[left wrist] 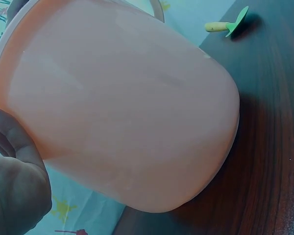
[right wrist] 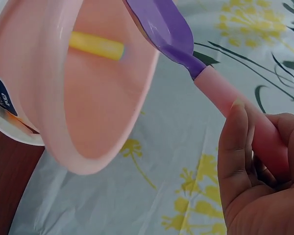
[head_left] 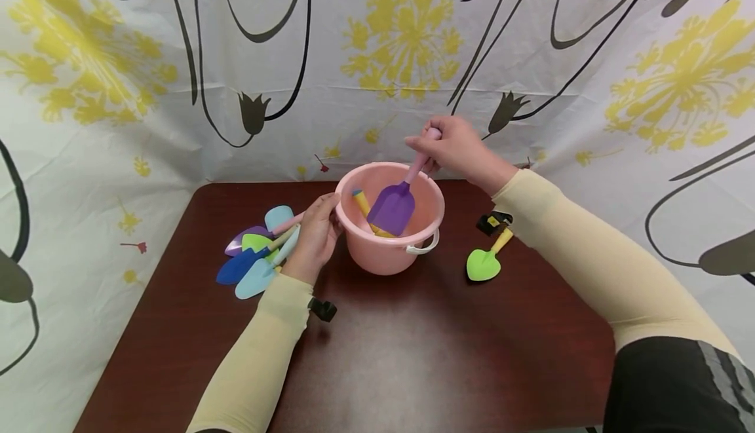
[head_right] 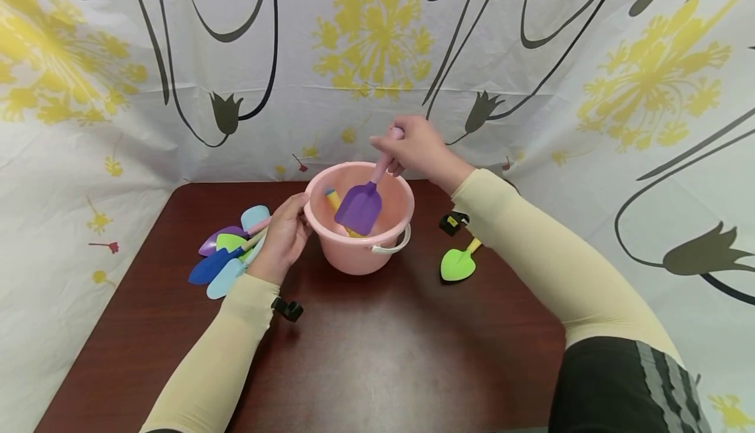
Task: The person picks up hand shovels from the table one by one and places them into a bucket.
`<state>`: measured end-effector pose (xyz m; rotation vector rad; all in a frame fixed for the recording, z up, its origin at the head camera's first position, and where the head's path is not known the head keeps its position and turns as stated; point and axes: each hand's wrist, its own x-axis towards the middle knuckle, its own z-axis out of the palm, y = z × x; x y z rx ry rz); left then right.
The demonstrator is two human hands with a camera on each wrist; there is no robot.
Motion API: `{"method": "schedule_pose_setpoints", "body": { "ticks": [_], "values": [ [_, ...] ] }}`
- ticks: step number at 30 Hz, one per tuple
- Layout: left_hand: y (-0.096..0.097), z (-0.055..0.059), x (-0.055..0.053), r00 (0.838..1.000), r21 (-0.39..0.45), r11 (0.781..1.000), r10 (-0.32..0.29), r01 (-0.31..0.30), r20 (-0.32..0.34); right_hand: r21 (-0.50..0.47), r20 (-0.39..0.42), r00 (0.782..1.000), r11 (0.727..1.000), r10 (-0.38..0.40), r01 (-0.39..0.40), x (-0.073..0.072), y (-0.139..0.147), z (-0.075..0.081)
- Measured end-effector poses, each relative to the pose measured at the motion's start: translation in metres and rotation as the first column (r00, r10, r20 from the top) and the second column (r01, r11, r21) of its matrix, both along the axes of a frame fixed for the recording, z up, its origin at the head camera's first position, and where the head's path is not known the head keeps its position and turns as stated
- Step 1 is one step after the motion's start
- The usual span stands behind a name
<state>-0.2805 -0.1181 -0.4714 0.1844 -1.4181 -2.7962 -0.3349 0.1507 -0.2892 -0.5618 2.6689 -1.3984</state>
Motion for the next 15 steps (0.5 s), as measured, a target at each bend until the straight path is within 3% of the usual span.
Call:
{"method": "schedule_pose_setpoints", "body": {
  "ticks": [7, 15],
  "values": [
    [-0.001, -0.002, -0.001, 1.000, 0.013, 1.000, 0.006, -0.005, -0.009, 0.056, 0.039, 0.997, 0.996, 0.070, -0.072, -0.010, -0.027, 0.001],
    [0.000, -0.004, -0.003, 1.000, 0.026, 1.000, -0.002, 0.002, -0.005, 0.125, 0.051, 0.993, 0.985, 0.111, -0.116, -0.024, -0.049, -0.008]
  ]
}}
